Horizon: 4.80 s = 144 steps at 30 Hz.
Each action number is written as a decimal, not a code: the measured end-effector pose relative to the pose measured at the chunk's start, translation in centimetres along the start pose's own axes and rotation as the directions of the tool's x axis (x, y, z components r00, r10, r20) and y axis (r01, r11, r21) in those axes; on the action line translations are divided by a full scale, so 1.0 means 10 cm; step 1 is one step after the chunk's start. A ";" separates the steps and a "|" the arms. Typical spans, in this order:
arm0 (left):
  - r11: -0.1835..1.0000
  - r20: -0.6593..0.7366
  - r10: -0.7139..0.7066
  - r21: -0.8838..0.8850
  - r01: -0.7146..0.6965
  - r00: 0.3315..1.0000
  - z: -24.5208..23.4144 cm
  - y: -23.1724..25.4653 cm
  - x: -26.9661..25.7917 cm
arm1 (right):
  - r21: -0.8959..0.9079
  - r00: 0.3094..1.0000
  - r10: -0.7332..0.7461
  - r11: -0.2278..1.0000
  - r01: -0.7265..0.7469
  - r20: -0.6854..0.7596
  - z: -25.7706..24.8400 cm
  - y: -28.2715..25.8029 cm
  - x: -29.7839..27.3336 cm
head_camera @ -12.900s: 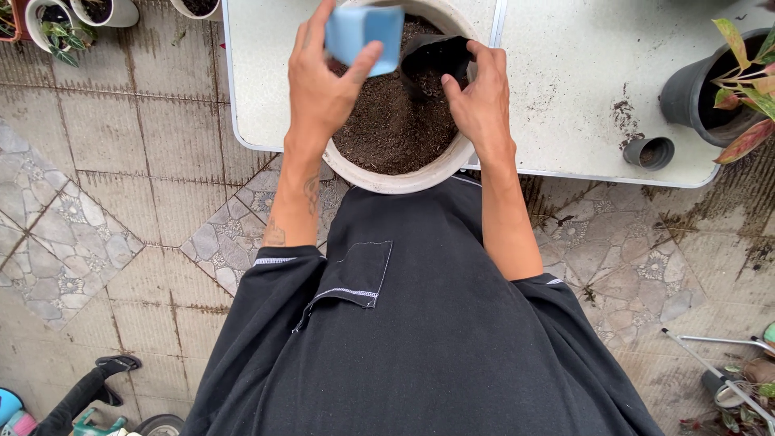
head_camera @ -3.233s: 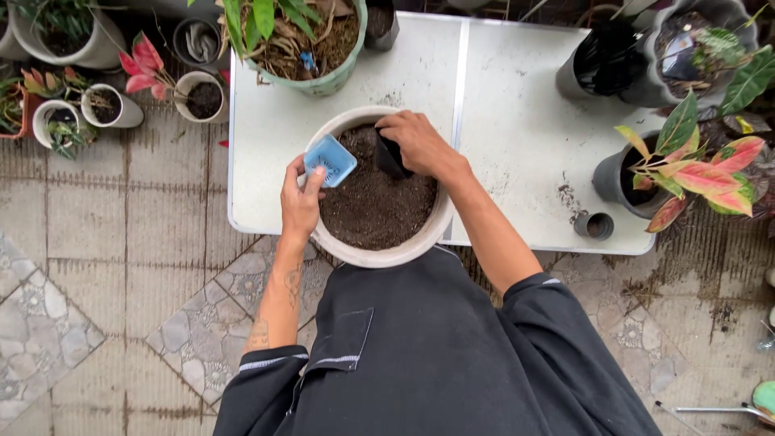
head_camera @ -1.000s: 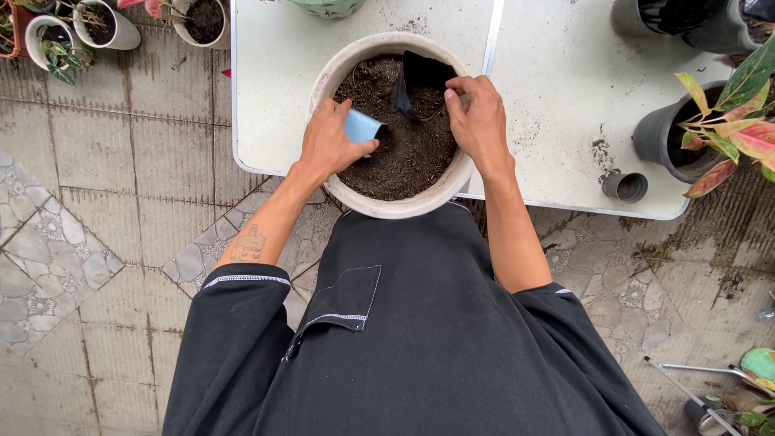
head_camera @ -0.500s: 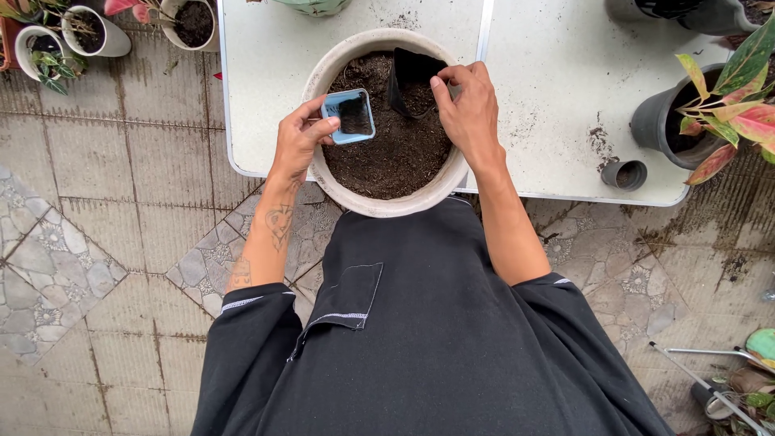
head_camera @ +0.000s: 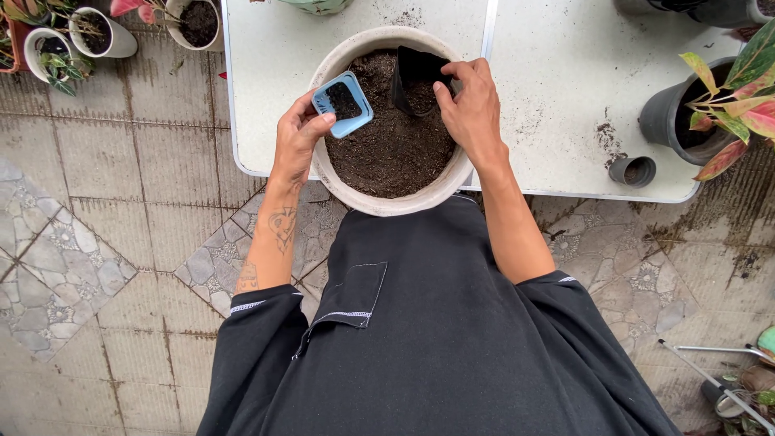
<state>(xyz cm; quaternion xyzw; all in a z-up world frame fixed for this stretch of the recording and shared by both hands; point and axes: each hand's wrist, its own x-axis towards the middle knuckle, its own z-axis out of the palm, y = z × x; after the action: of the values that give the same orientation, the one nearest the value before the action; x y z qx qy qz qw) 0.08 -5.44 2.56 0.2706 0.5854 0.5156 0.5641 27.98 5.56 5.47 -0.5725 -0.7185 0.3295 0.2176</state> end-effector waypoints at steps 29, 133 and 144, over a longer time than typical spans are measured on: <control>0.963 0.147 0.229 0.108 -0.246 0.962 0.20 0.19 -0.10 | -0.158 0.968 0.156 0.979 -0.126 0.195 -0.11 -0.17 0.10; 0.481 0.162 0.520 0.756 -0.444 0.838 0.46 0.77 0.11 | -0.038 0.984 -0.004 0.999 0.011 0.178 -0.07 -0.12 0.00; 0.086 0.463 0.627 0.758 -0.647 0.626 0.67 0.75 0.33 | 0.070 0.966 -0.216 0.976 0.209 0.139 -0.03 -0.06 0.04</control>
<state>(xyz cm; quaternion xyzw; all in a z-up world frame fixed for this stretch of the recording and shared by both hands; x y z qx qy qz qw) 3.67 1.99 9.25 0.7506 0.5771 0.3168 0.0577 27.64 5.89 6.09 -0.4604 -0.7805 0.3646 0.2141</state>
